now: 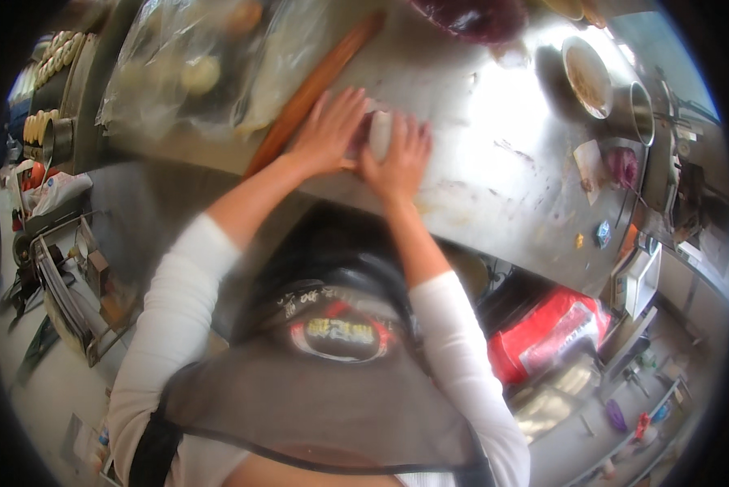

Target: The person prepares purple-filled dough sticks by rolling out dough balls, spreading purple paste, adding shredded filling, and rolling them into logs. The finished items are placed on a tray. A customer is briefly visible in the background.

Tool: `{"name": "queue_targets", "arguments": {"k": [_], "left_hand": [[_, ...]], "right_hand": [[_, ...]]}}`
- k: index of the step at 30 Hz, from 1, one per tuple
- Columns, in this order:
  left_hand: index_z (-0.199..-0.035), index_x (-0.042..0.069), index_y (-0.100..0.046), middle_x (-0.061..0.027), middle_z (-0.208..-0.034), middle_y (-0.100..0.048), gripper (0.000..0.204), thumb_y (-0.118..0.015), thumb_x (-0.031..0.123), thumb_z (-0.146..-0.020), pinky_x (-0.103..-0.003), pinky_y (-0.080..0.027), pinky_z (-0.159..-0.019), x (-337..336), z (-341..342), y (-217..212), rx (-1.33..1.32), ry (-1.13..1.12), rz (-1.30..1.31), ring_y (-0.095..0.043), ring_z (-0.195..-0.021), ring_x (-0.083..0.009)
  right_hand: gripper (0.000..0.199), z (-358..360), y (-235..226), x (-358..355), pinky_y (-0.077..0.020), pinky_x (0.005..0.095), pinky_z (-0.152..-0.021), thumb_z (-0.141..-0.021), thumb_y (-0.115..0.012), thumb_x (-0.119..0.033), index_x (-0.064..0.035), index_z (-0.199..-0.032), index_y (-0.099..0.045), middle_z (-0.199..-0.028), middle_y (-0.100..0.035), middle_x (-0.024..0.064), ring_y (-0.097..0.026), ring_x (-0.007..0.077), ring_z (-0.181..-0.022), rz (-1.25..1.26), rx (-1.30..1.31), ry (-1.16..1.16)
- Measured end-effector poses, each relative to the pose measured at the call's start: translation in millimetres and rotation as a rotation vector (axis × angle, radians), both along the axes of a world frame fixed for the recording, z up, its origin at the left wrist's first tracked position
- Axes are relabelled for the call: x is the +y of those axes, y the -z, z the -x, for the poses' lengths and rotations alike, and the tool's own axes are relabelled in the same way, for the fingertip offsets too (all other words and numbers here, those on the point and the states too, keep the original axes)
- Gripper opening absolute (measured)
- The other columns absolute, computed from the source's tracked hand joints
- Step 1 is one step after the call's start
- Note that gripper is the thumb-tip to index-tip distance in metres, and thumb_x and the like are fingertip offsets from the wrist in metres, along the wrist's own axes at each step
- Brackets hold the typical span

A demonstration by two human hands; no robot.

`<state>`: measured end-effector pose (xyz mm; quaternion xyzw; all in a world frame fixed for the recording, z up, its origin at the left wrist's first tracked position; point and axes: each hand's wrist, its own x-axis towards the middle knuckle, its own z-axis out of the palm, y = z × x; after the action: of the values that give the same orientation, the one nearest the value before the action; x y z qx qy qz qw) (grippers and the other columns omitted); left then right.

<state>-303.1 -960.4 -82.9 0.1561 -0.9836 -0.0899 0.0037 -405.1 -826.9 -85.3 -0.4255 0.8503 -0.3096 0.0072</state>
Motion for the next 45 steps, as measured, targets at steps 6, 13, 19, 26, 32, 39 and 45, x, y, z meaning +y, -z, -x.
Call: {"name": "queue_targets", "arguments": {"k": [6,13,19,26,32,39,45], "left_hand": [[-0.143,0.006,-0.023,-0.0088,-0.149,-0.023,0.113,-0.075,0.055,-0.055,-0.051,-0.007,-0.112,-11,14,-13,0.065,0.139,-0.224,-0.016,-0.140,-0.0251],[-0.146,0.013,-0.016,-0.0047,-0.152,-0.015,0.123,-0.064,0.077,-0.052,-0.052,-0.002,-0.112,-13,35,-7,-0.066,0.271,-0.085,-0.005,-0.141,-0.0219],[-0.133,0.002,-0.037,-0.0188,-0.131,-0.042,0.088,-0.074,0.050,-0.068,-0.038,-0.033,-0.101,7,-8,-14,0.756,-0.332,-0.798,-0.040,-0.122,-0.0274],[-0.079,0.002,-0.056,-0.0048,-0.080,-0.057,0.017,-0.065,0.016,-0.083,-0.028,-0.043,-0.065,60,-17,-23,1.092,-1.181,-0.778,-0.054,-0.072,-0.0139],[-0.099,0.015,-0.051,-0.0105,-0.108,-0.046,0.046,-0.078,0.022,-0.062,-0.046,-0.033,-0.083,98,14,-20,0.673,-1.101,-0.200,-0.042,-0.102,-0.0312],[-0.120,0.011,-0.051,-0.0072,-0.101,-0.057,0.053,-0.069,0.004,-0.070,-0.041,-0.041,-0.082,103,-13,-10,0.699,-1.175,-0.349,-0.053,-0.097,-0.0239],[-0.109,0.000,-0.062,-0.0093,-0.101,-0.063,0.028,-0.063,0.006,-0.082,-0.026,-0.051,-0.063,78,-47,-18,0.688,-1.265,-1.009,-0.061,-0.075,-0.0133]], "right_hand": [[0.056,6,-15,-3,-0.0505,0.0312,-0.081,-0.077,-0.057,0.008,-0.0027,-0.130,-0.045,-0.112,-0.057,0.0151,-0.059,0.0223,-0.095,0.669,-0.884,0.280],[0.070,21,-21,30,-0.0157,0.0487,-0.109,-0.081,-0.063,-0.032,-0.0022,-0.137,-0.035,-0.144,-0.026,0.0248,-0.020,0.0377,-0.136,-0.170,0.082,-0.270],[0.061,20,-39,6,-0.0108,0.0547,-0.108,-0.090,-0.046,-0.032,-0.0007,-0.140,-0.030,-0.147,-0.015,0.0269,-0.012,0.0432,-0.137,0.033,-0.013,-0.170],[0.023,59,-69,-54,-0.0367,0.0337,-0.097,-0.090,-0.053,-0.014,-0.0033,-0.108,-0.061,-0.128,-0.048,0.0143,-0.044,0.0247,-0.121,0.271,-0.613,-0.353],[0.057,107,-44,-91,-0.0401,0.0379,-0.095,-0.064,-0.072,0.001,-0.0093,-0.115,-0.047,-0.126,-0.041,0.0147,-0.040,0.0342,-0.120,-0.228,-0.207,-1.250],[0.040,79,-18,-107,-0.0467,0.0291,-0.081,-0.071,-0.069,-0.002,-0.0037,-0.109,-0.057,-0.108,-0.057,0.0115,-0.057,0.0212,-0.095,-0.280,-0.347,-1.154],[0.039,100,-37,-102,-0.0478,0.0244,-0.067,-0.079,-0.072,-0.019,0.0051,-0.108,-0.060,-0.084,-0.066,0.0050,-0.058,0.0094,-0.073,-0.579,-0.830,-0.962]]}}
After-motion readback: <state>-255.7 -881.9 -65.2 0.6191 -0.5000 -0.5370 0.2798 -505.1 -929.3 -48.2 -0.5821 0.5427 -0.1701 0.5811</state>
